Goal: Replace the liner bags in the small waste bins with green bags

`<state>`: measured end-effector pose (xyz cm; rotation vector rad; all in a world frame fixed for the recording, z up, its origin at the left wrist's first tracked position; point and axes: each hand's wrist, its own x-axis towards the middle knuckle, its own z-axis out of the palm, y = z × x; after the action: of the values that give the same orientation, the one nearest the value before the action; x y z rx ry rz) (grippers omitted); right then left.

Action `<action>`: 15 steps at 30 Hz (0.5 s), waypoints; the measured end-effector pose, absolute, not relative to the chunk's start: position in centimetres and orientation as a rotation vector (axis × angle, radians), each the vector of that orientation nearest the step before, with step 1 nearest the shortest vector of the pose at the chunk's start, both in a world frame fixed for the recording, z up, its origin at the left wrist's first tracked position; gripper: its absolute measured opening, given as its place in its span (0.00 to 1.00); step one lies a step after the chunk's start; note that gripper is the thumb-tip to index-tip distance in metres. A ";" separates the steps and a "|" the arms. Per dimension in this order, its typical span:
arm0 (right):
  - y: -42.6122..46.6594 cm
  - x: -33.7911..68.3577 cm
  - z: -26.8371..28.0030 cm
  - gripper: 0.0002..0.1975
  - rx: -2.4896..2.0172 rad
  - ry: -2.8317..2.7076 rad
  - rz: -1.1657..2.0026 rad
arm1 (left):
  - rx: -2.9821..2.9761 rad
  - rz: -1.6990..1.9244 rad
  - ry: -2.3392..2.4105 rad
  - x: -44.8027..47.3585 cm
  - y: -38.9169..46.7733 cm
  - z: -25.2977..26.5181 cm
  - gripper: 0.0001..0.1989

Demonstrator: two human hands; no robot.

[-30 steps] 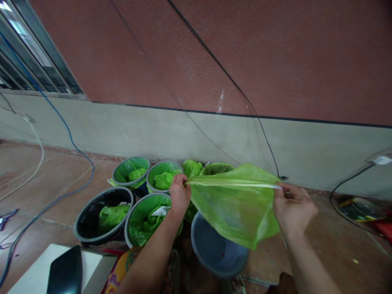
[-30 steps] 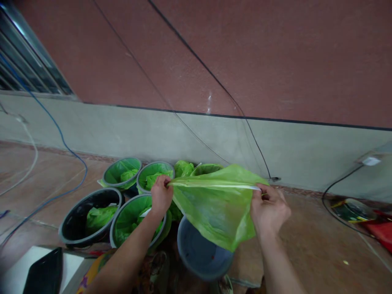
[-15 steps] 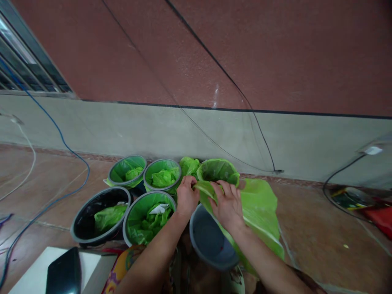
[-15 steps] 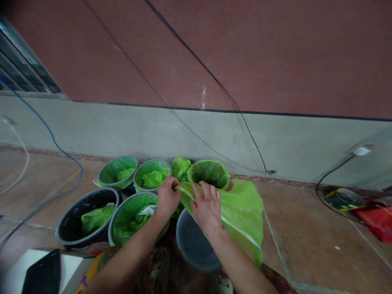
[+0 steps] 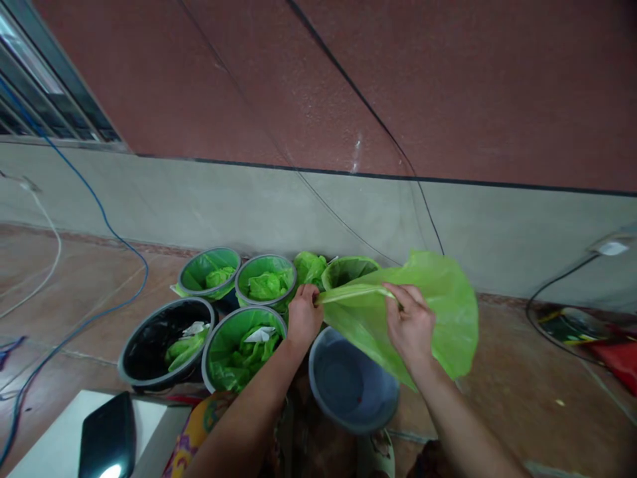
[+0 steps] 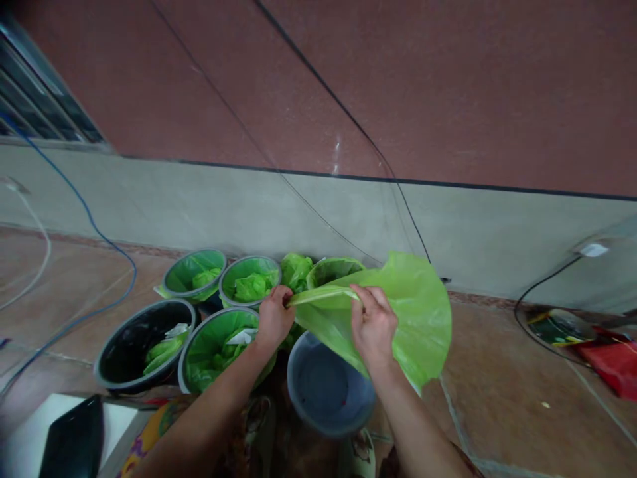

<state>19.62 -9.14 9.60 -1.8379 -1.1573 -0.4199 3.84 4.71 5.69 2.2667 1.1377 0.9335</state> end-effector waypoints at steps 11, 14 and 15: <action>-12.7 25.8 11.1 0.17 -1.917 -0.715 -0.620 | 2.330 0.868 1.265 3.0 6.4 5.0 0.09; -13.3 27.1 11.0 0.17 -1.915 -0.617 -0.656 | 2.354 0.839 1.323 2.8 6.8 4.9 0.10; -13.5 27.6 10.8 0.17 -1.910 -0.580 -0.661 | 2.361 0.828 1.342 2.7 6.9 4.8 0.09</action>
<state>27.60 -13.53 10.85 -1.9103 -0.5804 -0.6611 2.69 6.93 4.80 2.3610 1.3421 0.8284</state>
